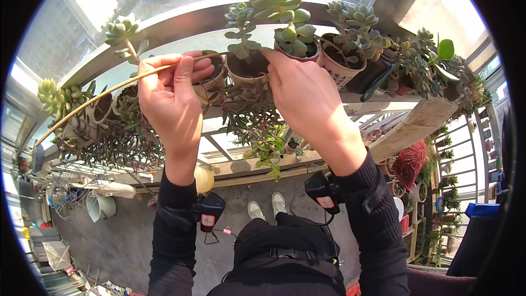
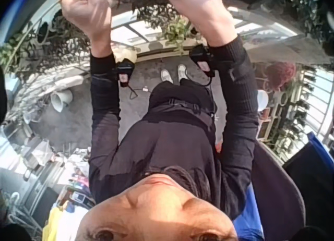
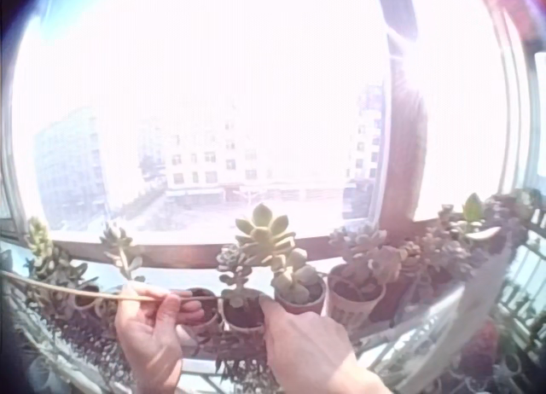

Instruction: The person uses a thin wooden stick to gently clean the leaves and soil surface of several potted succulent plants arranged on a balcony railing. The person moves from one pot to the next, carefully removing debris from the plants.

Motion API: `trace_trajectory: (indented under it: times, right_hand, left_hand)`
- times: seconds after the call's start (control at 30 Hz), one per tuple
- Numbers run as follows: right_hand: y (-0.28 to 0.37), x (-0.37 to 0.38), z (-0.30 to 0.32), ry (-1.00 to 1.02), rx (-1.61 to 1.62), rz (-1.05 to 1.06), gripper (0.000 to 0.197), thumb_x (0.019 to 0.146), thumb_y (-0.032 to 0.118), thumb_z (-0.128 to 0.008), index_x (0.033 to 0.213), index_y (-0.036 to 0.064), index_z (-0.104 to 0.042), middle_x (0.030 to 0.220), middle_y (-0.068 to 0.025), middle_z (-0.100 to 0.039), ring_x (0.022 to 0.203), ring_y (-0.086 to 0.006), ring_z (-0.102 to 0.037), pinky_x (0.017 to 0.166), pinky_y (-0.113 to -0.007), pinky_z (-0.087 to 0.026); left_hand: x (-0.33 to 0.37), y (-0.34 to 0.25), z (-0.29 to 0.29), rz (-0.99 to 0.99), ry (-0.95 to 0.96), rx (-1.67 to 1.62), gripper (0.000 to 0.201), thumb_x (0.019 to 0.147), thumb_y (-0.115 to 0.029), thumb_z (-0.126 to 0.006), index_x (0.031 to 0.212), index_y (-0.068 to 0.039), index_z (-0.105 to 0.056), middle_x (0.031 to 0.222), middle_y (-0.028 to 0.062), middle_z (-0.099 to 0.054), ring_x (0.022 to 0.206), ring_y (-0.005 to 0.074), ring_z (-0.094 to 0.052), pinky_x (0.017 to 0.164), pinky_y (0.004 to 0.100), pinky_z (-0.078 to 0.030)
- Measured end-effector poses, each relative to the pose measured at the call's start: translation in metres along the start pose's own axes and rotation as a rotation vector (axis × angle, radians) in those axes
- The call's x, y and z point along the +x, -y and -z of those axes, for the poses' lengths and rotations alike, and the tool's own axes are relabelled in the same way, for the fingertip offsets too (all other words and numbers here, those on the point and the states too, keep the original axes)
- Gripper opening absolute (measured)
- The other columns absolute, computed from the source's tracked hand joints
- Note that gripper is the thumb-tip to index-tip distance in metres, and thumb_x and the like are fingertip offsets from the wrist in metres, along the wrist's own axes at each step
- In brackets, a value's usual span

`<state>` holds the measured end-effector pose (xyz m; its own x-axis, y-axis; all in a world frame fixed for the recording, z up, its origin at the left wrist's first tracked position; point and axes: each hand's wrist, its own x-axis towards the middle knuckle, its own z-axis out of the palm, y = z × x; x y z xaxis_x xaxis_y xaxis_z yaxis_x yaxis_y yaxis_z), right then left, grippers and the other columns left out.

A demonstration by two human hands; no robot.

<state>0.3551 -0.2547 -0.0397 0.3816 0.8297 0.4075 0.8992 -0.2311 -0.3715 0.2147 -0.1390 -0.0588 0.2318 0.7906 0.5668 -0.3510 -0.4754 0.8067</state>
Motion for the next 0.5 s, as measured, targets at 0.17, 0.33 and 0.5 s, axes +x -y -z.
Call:
trace_trajectory:
  times: [0.17,0.33,0.5]
  right_hand:
    - [-0.005,0.011,-0.006,0.04,0.019,0.077,0.02,0.086,0.001,-0.054,0.104,-0.0003,-0.063,0.083,-0.0235,-0.07,0.083,-0.042,-0.07,0.073,-0.05,-0.056]
    - [-0.007,0.022,-0.004,0.097,0.03,0.114,0.019,0.085,0.002,-0.053,0.099,-0.0008,-0.066,0.083,-0.0243,-0.07,0.084,-0.0432,-0.069,0.075,-0.051,-0.056]
    - [-0.004,0.019,0.007,0.098,-0.001,0.09,0.015,0.087,0.003,-0.055,0.096,-0.0011,-0.066,0.083,-0.0242,-0.07,0.083,-0.043,-0.069,0.073,-0.05,-0.057]
  left_hand:
    - [0.003,0.003,0.004,0.044,-0.056,-0.05,0.012,0.101,0.0,-0.057,0.103,0.003,-0.046,0.099,0.0222,-0.07,0.087,0.0258,-0.074,0.079,0.0344,-0.063]
    - [0.001,0.004,0.005,0.044,-0.03,-0.023,0.012,0.101,0.0,-0.058,0.104,0.003,-0.046,0.1,0.0221,-0.07,0.086,0.0256,-0.074,0.08,0.0345,-0.063]
    - [-0.003,0.002,0.006,0.024,-0.019,-0.02,0.012,0.101,0.0,-0.058,0.103,0.003,-0.047,0.099,0.0214,-0.07,0.085,0.024,-0.073,0.079,0.033,-0.062]
